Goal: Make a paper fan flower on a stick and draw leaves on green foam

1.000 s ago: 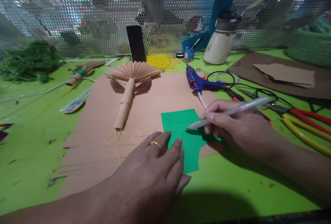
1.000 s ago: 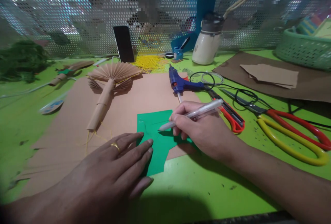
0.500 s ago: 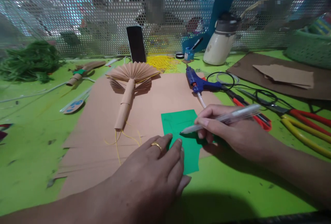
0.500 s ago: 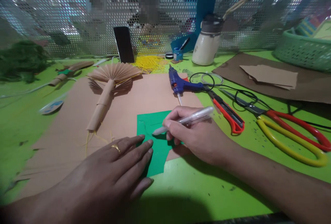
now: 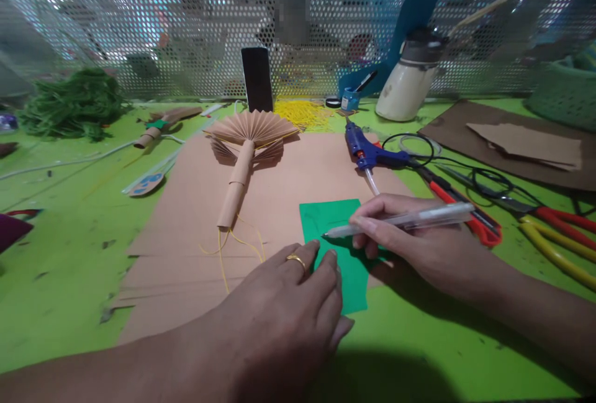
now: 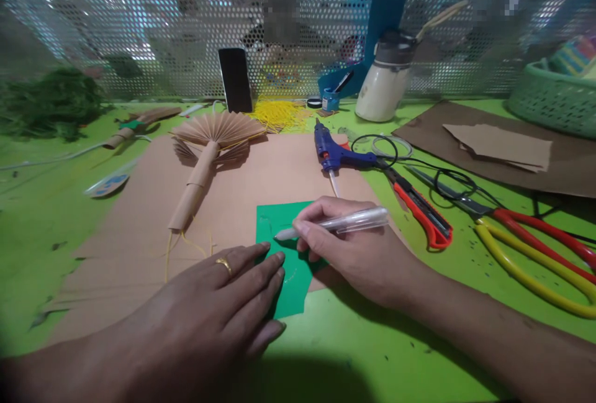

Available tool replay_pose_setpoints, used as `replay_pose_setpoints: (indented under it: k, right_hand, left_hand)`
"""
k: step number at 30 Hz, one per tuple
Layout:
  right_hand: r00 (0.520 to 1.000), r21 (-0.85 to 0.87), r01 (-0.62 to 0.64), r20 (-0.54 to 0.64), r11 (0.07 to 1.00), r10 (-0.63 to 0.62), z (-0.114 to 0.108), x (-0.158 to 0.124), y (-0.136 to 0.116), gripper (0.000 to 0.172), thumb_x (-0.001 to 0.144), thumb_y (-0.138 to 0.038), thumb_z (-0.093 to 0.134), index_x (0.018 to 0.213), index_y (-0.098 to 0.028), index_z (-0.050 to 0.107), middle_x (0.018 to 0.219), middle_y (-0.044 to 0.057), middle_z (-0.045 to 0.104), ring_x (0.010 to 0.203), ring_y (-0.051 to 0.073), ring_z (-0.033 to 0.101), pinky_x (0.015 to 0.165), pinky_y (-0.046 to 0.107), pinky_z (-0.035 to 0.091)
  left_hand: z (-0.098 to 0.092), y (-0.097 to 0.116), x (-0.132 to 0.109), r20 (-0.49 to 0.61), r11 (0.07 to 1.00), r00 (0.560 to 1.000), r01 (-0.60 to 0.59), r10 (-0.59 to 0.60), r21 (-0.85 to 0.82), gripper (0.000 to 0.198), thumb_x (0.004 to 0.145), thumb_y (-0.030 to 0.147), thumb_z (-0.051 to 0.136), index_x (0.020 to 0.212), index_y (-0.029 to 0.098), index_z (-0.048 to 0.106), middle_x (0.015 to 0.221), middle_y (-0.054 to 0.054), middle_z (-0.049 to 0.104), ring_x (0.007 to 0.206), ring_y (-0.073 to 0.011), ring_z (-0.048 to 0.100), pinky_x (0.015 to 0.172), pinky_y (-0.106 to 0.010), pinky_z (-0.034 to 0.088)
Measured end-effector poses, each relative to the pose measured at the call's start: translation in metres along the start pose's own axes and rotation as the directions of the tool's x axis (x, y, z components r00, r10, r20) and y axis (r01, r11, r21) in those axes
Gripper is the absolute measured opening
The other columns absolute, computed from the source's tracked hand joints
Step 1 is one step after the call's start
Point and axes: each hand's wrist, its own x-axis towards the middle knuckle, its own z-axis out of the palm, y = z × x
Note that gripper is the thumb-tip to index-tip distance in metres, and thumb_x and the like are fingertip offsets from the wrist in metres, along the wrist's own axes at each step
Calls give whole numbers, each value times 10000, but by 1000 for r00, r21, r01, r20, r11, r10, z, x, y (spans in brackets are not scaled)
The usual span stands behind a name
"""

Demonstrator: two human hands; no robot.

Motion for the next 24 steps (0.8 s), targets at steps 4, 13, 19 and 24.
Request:
replay_pose_setpoints:
  k: [4,13,19,24]
  right_hand:
    - [997,-40,70,-26,997,-71,1,5,-1,207,902,-395,594,811,-218,651,742,19,689,669,146,614,651,281,515]
    - [994,-72,98,-48,993,-102,5,10,1,231,905,-398,579,789,-213,653,750,29,694,684,161,628,654,292,502]
    - [992,-86,104,-56,991,-109,5,8,2,218,899,-386,577,777,-220,652,738,24,696,680,162,631,649,291,502]
    - [992,-125,109,-47,986,-116,4,8,1,224,900,-371,573,758,-215,651,725,24,692,645,155,608,616,287,492]
  left_hand:
    - [-3,-3,0,59,999,998,-26,28,-28,302,982,297,424,954,134,677,1051,-128,694,1007,-270,640,950,-452,498]
    - [-10,-2,3,82,1000,997,-8,6,24,274,970,275,439,988,145,679,1046,-108,687,979,-273,636,918,-433,500]
    - [-10,-4,0,111,1000,994,-8,10,-19,251,956,271,467,925,145,682,1043,-127,683,997,-289,630,889,-462,508]
    - [-11,0,0,69,998,998,17,-13,-61,231,949,263,504,879,149,692,990,-128,687,989,-279,640,895,-455,505]
